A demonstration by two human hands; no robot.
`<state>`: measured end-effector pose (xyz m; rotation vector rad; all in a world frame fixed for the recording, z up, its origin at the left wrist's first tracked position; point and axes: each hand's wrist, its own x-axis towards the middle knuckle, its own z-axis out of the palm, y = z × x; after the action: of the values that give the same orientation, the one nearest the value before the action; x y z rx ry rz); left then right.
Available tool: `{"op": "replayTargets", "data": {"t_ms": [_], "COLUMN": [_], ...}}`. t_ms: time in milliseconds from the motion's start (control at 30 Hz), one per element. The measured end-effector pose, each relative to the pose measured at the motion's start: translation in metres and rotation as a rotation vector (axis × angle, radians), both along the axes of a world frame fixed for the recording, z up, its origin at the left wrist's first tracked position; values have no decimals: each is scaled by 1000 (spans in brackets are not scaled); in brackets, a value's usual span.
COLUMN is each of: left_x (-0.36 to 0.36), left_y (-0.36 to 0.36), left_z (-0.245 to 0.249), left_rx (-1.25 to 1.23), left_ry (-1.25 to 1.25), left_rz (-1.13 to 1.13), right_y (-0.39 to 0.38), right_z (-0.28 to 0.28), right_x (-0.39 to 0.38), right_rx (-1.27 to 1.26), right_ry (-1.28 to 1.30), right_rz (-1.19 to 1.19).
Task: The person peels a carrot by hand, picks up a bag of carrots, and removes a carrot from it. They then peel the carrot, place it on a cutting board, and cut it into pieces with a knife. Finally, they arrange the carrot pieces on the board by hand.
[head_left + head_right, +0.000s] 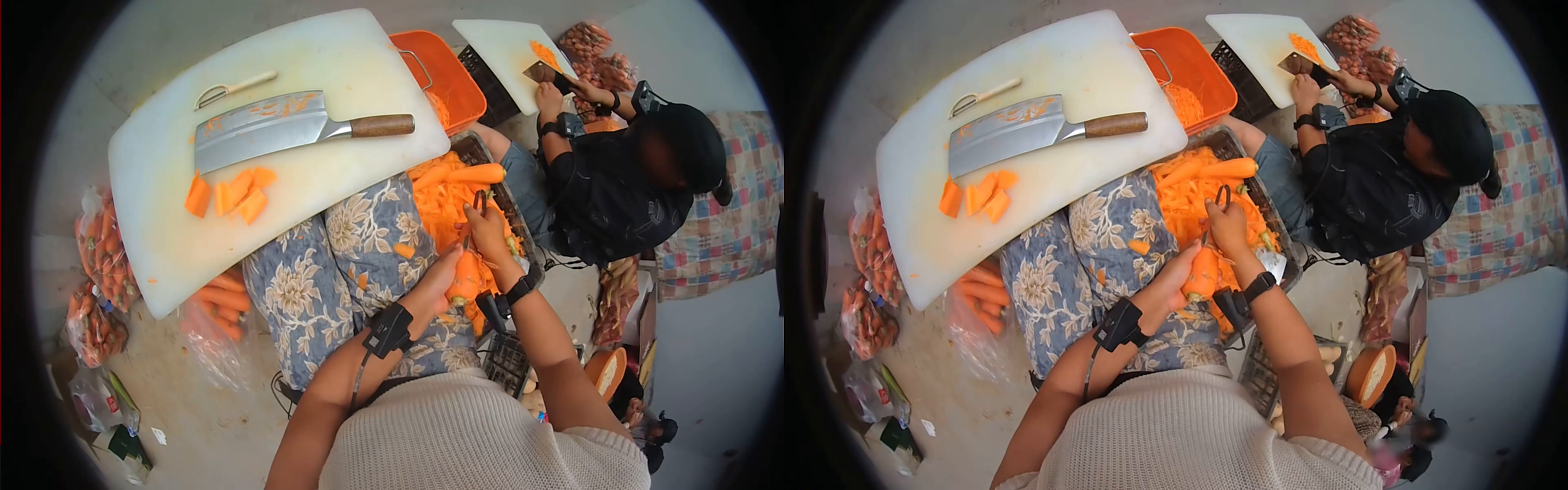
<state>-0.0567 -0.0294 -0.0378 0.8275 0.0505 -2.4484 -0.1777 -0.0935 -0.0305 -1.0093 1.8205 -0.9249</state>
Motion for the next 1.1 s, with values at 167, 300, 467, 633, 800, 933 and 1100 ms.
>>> {"op": "replayTargets", "data": {"t_ms": [167,300,467,633,800,933,1100], "left_x": [-3,1,9,12,24,26,21], "left_y": [2,1,2,1,-1,-5,-1], "left_z": [-1,4,10,12,10,13,1], "left_rx": [-12,17,17,40,-65,70,29], "left_ry": [-36,71,110,144,282,306,330], "left_rz": [-8,4,-100,-122,-226,38,97], "right_y": [-8,-11,-18,-16,-17,6,41], "right_z": [-9,-11,-11,-8,-22,-8,48], "right_x": [-19,-21,-36,-31,-80,-80,-14], "right_rx": [54,147,266,173,98,86,-109], "right_ry": [-105,-70,-382,-385,-214,-402,-297], "right_rz": [-3,66,-113,-226,-330,-486,-341]}}
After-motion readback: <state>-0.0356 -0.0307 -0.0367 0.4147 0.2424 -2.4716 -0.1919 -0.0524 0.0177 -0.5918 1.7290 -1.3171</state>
